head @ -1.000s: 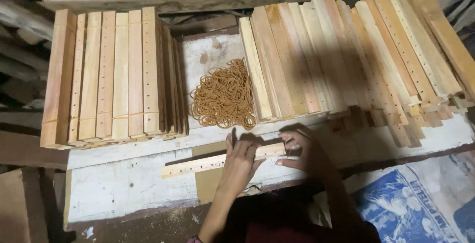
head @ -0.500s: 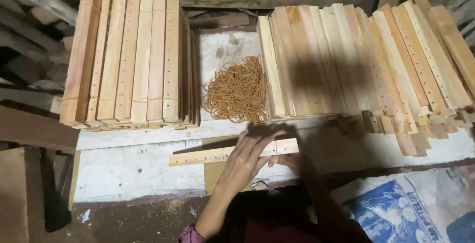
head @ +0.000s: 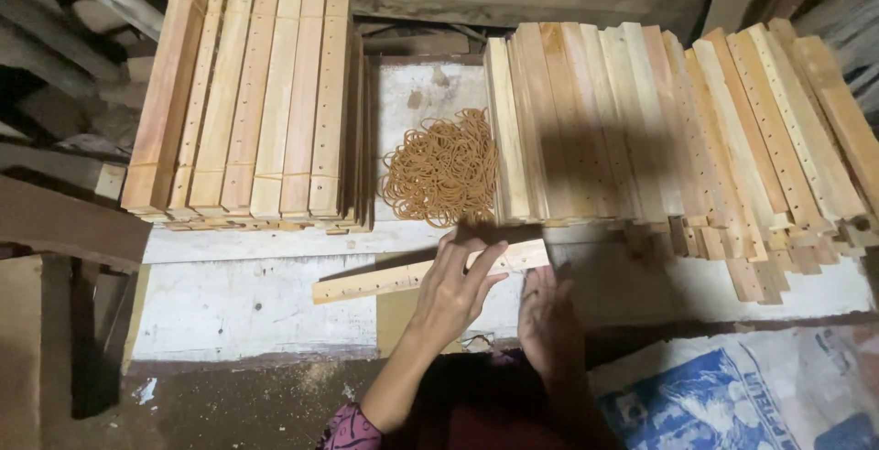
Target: Bundling wooden slats using rubber bands after inspection
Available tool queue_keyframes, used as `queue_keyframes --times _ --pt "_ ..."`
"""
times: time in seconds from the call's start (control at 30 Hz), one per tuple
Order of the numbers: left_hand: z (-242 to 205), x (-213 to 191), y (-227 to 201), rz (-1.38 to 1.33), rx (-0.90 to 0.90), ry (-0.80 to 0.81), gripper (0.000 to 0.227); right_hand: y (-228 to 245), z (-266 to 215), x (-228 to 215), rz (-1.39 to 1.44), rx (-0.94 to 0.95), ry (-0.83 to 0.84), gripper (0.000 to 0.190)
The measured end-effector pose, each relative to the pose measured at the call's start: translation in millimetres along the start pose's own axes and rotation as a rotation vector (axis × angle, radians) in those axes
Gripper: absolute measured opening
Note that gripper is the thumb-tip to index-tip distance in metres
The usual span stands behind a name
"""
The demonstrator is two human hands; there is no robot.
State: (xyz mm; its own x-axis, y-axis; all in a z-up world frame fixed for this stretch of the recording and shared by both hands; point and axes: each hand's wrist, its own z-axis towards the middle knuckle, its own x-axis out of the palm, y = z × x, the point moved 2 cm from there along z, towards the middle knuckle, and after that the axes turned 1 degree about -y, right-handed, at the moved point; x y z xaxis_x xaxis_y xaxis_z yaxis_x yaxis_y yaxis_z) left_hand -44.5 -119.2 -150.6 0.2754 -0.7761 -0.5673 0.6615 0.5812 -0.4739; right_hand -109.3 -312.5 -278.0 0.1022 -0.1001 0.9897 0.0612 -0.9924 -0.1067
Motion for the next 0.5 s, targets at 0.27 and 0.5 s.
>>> queue_keyframes --times 0.27,0.5 --pt "-13 8 0 -0.088 0.127 0.037 0.034 24 39 58 -1.418 -0.199 -0.205 0.062" --pt "-34 19 -1 -0.046 0.145 0.089 0.031 45 48 64 -1.884 0.026 -0.302 0.024"
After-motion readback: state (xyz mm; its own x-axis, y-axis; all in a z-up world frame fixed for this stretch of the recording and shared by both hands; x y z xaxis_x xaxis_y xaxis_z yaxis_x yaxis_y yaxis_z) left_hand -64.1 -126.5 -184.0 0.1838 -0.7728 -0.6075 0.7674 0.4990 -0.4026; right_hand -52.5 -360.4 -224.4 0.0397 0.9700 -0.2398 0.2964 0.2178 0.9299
